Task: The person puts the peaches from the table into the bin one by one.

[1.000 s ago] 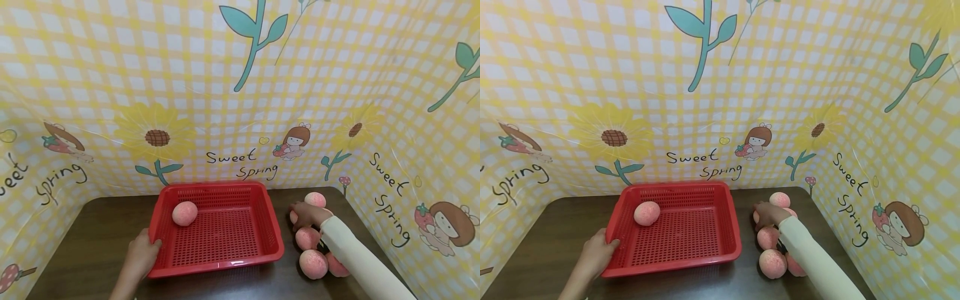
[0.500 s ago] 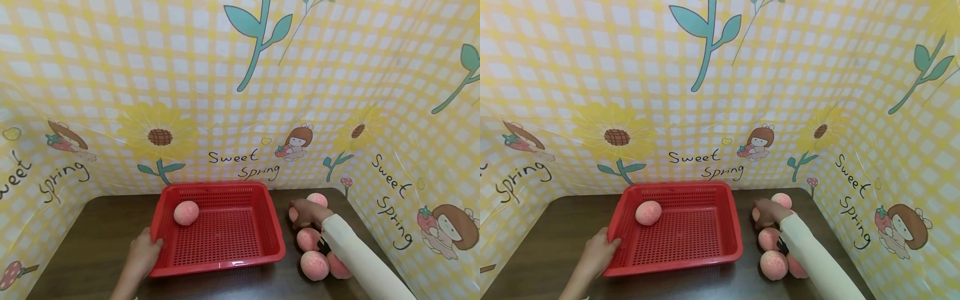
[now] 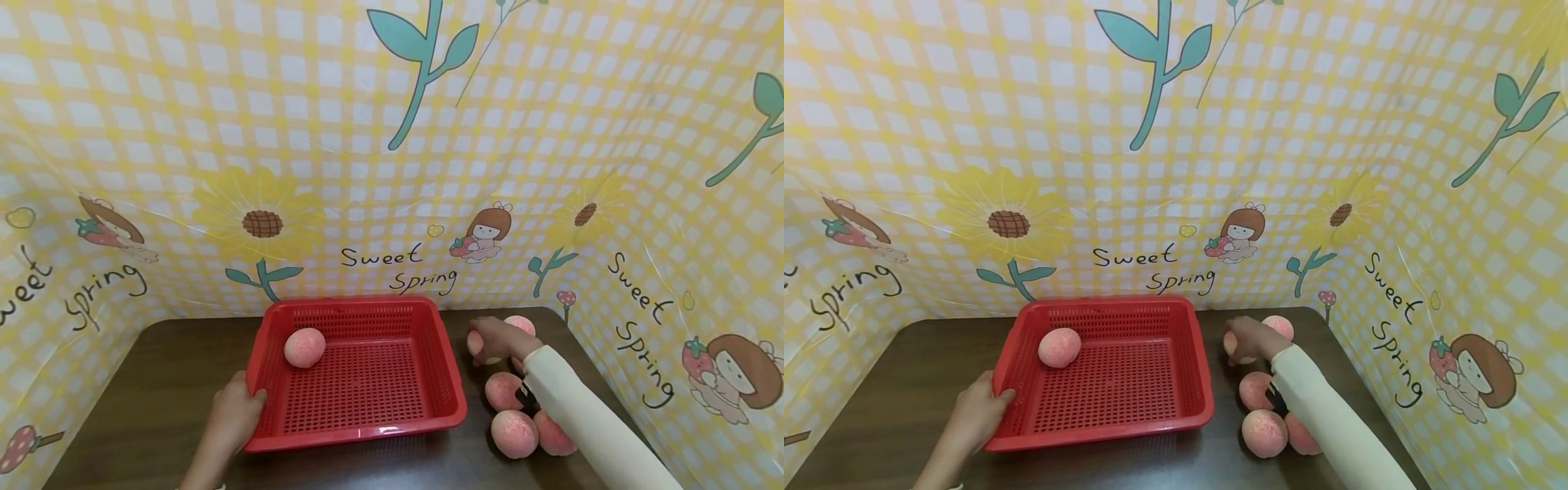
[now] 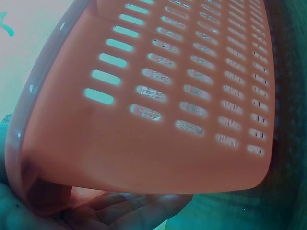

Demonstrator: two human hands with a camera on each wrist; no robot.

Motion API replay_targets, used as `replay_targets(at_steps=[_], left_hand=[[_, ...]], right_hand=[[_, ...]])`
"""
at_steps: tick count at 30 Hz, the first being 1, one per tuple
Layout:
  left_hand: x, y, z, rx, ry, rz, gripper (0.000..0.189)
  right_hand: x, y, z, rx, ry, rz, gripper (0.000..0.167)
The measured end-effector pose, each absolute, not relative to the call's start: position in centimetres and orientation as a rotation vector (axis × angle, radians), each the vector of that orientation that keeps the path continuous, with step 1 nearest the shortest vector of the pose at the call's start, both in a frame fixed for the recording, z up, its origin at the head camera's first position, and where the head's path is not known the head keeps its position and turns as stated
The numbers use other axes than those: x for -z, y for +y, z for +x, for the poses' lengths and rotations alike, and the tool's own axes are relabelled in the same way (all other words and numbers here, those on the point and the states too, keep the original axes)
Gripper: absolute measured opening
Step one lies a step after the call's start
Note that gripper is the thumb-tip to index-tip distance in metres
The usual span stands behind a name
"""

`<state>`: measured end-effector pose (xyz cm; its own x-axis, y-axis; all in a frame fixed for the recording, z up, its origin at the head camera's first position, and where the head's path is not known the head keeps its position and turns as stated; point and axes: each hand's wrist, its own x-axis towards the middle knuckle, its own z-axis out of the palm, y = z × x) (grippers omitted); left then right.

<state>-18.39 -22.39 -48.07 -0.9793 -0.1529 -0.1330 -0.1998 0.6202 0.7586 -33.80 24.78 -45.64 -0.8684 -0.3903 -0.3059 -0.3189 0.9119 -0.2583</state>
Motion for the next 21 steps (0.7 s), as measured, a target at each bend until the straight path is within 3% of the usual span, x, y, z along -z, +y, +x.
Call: replay_targets(at_steps=[6, 14, 21], left_hand=[[48.13, -22.37, -18.28, -1.299, 2.811, -0.300, 0.044], [48.08, -22.32, -18.36, -1.318, 2.765, -0.319, 0.045], [47.89, -22.30, -18.26, -1.309, 2.789, -0.306, 0.044]], right_hand=[[45.35, 24.54, -34.13, 0.328, 2.780, -0.510, 0.071], [45.05, 24.27, -34.46, 0.367, 2.867, -0.643, 0.045], [44.65, 23.84, -34.39, 0.381, 2.883, -0.572, 0.056]])
